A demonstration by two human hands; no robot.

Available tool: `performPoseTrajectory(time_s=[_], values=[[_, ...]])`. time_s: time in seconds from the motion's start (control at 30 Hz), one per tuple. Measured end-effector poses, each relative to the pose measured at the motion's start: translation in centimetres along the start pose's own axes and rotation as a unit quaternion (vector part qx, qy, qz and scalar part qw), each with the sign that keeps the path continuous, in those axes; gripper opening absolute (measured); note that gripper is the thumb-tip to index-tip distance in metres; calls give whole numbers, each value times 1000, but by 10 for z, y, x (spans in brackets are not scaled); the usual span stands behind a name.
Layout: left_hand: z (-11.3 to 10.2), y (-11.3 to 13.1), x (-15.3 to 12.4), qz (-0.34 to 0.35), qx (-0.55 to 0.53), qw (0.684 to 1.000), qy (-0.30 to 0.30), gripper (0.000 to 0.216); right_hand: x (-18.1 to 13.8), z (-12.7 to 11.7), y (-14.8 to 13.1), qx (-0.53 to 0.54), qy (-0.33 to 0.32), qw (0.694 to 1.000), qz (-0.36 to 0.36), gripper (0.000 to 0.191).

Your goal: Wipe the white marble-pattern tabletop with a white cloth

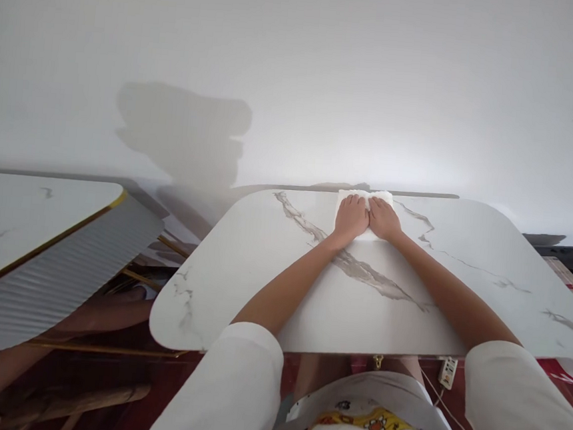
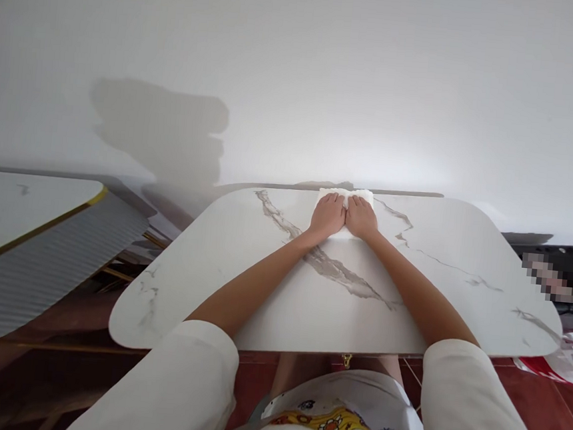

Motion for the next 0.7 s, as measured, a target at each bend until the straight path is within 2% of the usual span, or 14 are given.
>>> performPoseTrajectory(time_s=[0.27, 0.47, 0.7], values=[[-11, 14, -55, 11, 5, 1000, 3, 30, -52, 4, -23, -2, 16, 1000, -12, 49], [-23, 27, -121, 14, 21, 999, -28, 30, -117, 9, -55, -11, 44, 998, -39, 47], [-29, 34, -209, 26, 37, 998, 47, 41, -192, 15, -99, -11, 75, 996, -43, 48]])
Point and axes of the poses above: each hand's wrist, its own x-axis towards the middle knuckle, its own z-axis out of the palm, y = z × x, the point moved 3 cm from there along x, towards the middle knuckle, and after that the axes turned 11 degrees about -y, right-handed, at the moved point
